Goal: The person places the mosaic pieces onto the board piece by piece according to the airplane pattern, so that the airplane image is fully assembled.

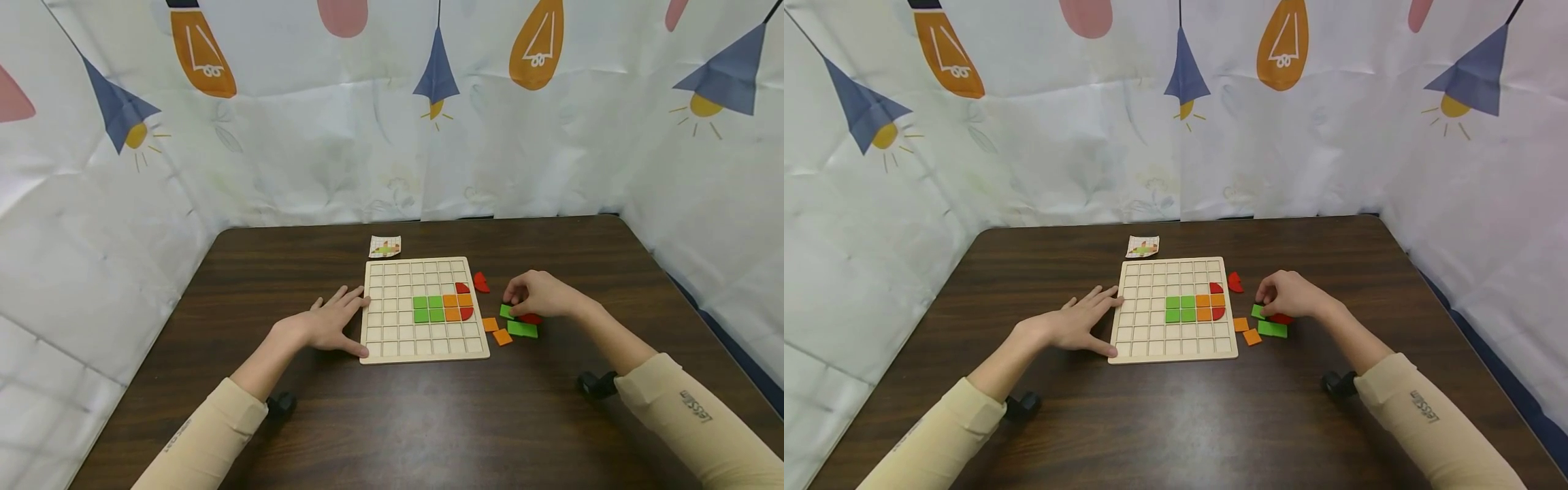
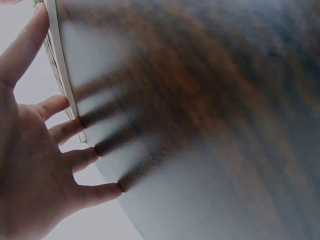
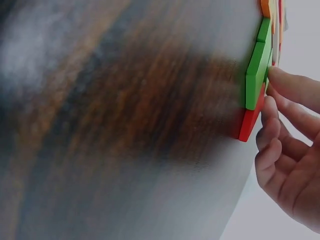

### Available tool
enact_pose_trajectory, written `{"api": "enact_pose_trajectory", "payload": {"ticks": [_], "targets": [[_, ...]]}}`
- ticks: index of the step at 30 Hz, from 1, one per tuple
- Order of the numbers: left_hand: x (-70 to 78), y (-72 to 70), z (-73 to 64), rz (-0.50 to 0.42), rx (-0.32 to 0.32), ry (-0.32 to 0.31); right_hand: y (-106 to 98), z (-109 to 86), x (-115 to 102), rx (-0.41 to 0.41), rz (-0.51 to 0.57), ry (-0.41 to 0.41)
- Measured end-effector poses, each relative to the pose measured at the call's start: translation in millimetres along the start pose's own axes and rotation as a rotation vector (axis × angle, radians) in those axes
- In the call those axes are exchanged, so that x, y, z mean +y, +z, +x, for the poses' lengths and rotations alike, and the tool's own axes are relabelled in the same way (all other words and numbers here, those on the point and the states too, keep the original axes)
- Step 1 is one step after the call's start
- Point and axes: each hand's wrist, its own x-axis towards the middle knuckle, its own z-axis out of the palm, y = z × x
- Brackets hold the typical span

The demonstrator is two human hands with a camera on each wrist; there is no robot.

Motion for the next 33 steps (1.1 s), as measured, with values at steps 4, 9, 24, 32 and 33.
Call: {"api": "enact_pose_trajectory", "payload": {"ticks": [4, 9, 24, 32, 33], "targets": [[-0.4, 0.2, 0.3, -0.008, 0.004, -0.002, 0.3, 3.1, 2.3, -0.004, -0.019, -0.010], [-1.1, 1.1, 0.7, -0.007, 0.010, 0.002, -0.1, 7.2, 0.7, -0.001, -0.024, -0.036], [-0.5, 1.4, -0.2, -0.023, 0.010, 0.000, 3.0, 8.2, 1.6, 0.023, -0.020, -0.026], [0.6, 0.9, -0.8, -0.021, 0.011, -0.004, 5.5, 9.6, 2.0, 0.022, -0.039, -0.034], [1.0, 0.6, -0.9, -0.023, 0.012, -0.004, 5.9, 9.8, 1.6, 0.025, -0.043, -0.033]]}}
